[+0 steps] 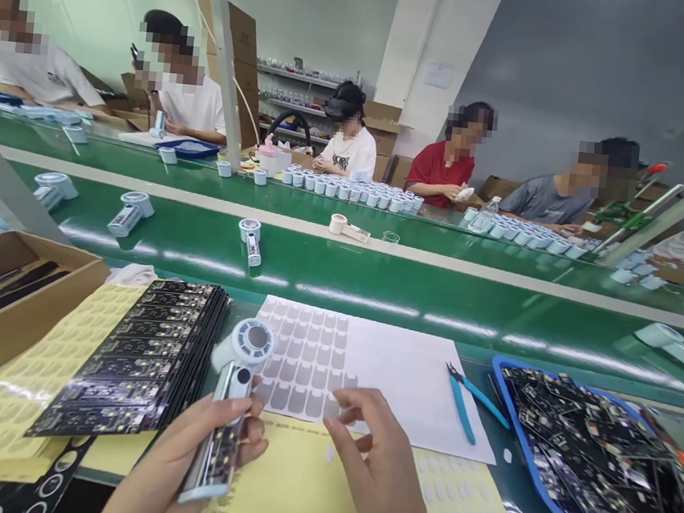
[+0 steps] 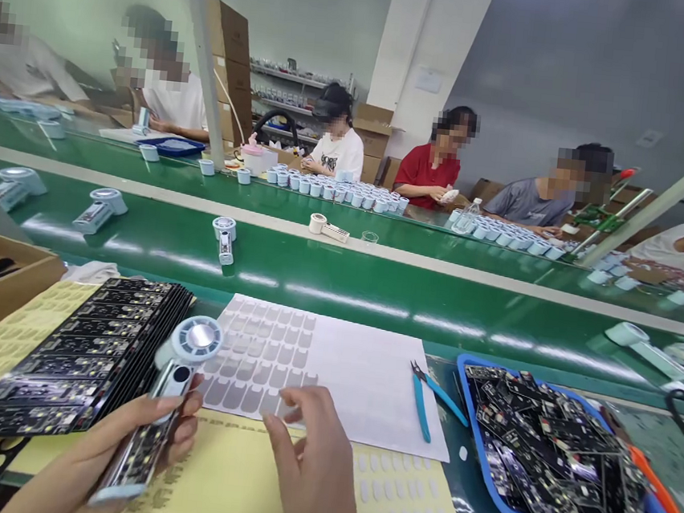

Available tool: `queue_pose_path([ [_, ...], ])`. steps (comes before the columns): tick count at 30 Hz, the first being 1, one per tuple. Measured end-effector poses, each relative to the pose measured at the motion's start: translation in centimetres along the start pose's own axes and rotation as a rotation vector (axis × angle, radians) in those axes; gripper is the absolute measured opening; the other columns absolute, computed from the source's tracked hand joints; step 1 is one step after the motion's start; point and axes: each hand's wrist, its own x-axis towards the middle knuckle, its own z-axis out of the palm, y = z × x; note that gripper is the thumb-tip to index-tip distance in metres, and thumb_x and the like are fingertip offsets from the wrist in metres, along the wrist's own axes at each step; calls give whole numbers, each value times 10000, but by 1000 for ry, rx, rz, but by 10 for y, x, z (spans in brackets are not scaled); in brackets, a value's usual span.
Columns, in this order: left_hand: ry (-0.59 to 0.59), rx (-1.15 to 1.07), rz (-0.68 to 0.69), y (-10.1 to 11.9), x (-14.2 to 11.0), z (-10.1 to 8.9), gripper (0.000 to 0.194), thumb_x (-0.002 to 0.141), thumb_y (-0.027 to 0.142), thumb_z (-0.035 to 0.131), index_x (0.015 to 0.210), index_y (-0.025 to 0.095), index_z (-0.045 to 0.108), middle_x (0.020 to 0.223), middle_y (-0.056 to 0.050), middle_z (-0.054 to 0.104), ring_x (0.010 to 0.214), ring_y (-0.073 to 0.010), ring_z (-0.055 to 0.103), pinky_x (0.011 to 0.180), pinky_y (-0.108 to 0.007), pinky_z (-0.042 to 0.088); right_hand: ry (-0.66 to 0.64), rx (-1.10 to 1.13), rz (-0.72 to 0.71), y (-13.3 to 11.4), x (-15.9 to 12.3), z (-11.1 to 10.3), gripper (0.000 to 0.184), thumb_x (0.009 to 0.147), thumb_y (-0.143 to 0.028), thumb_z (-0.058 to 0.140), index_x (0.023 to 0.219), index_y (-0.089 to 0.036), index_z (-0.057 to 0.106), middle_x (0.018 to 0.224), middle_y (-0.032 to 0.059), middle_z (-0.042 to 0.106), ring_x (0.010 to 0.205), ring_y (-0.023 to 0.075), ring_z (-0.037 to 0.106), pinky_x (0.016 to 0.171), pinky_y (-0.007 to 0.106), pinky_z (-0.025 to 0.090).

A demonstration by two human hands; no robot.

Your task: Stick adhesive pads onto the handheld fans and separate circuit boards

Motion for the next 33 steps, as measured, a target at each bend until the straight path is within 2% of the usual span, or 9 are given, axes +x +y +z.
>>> queue_pose_path([
  [2, -5, 74, 56, -4, 6, -18, 287, 608, 64, 837, 876, 82, 738, 767, -93, 723, 747, -248, 728, 703, -306, 630, -18, -221, -53, 21, -10, -1, 172, 971, -320, 521, 1076, -282, 652, 1064, 47, 667, 898, 209, 698, 664, 272, 569],
  [4, -44, 100, 56, -7, 10, -31, 326, 548, 137, 890, 845, 105, 759, 840, -115, 759, 953, -325, 727, 852, -344, 606, 10, -379, -104, 38, -19, 4, 154, 960, -266, 539, 1048, -289, 664, 1048, 38, 679, 904, 220, 698, 691, 290, 573],
  [9, -146, 237, 11, -11, 9, -43, 343, 600, 308, 876, 912, 192, 793, 1041, -112, 779, 1159, -379, 648, 1059, -467, 472, 33, -443, -175, 55, -27, 14, 111, 959, -216, 552, 889, -268, 619, 999, 14, 677, 902, 202, 686, 659, 266, 537],
  [15, -110, 232, -8, -7, 1, -42, 319, 612, 257, 832, 921, 183, 796, 1100, -112, 772, 1216, -362, 617, 1121, -438, 401, -23, -209, -100, 25, -20, 16, 140, 959, -193, 519, 838, -260, 537, 985, -8, 640, 859, 172, 647, 738, 271, 491],
  [18, -98, 190, 18, -2, -3, -40, 295, 625, 219, 776, 916, 171, 798, 1076, -115, 779, 1192, -360, 634, 1120, -432, 402, -126, -43, -40, 2, -13, 30, 127, 941, -193, 518, 830, -255, 514, 935, -4, 614, 834, 171, 635, 723, 266, 490],
  [21, -110, 204, 58, 2, -2, -40, 343, 612, 243, 761, 945, 169, 798, 1120, -119, 768, 1229, -372, 605, 1122, -442, 402, -187, 6, -30, -15, -6, 50, 116, 914, -169, 538, 826, -242, 513, 933, 11, 604, 843, 188, 650, 741, 293, 497],
  [25, -144, 255, 113, 5, 5, -45, 396, 581, 266, 756, 964, 172, 795, 1130, -115, 765, 1250, -391, 584, 1157, -487, 350, -194, -139, -39, -23, 2, 78, 126, 893, -123, 554, 823, -223, 522, 956, 29, 596, 764, 197, 666, 706, 330, 512],
  [30, -140, 245, 126, 4, 12, -45, 369, 578, 249, 744, 934, 165, 794, 1094, -117, 774, 1242, -387, 590, 1146, -489, 369, -256, -556, -21, -26, 5, 100, 123, 888, -83, 554, 931, -189, 598, 1027, 90, 633, 803, 287, 697, 581, 364, 497],
  [33, -128, 224, 116, 3, 13, -42, 347, 570, 244, 758, 908, 175, 796, 1080, -108, 778, 1217, -370, 612, 1140, -468, 378, -254, -518, -29, -24, 6, 98, 132, 880, -75, 554, 920, -197, 582, 1012, 91, 640, 846, 299, 687, 606, 368, 491],
])
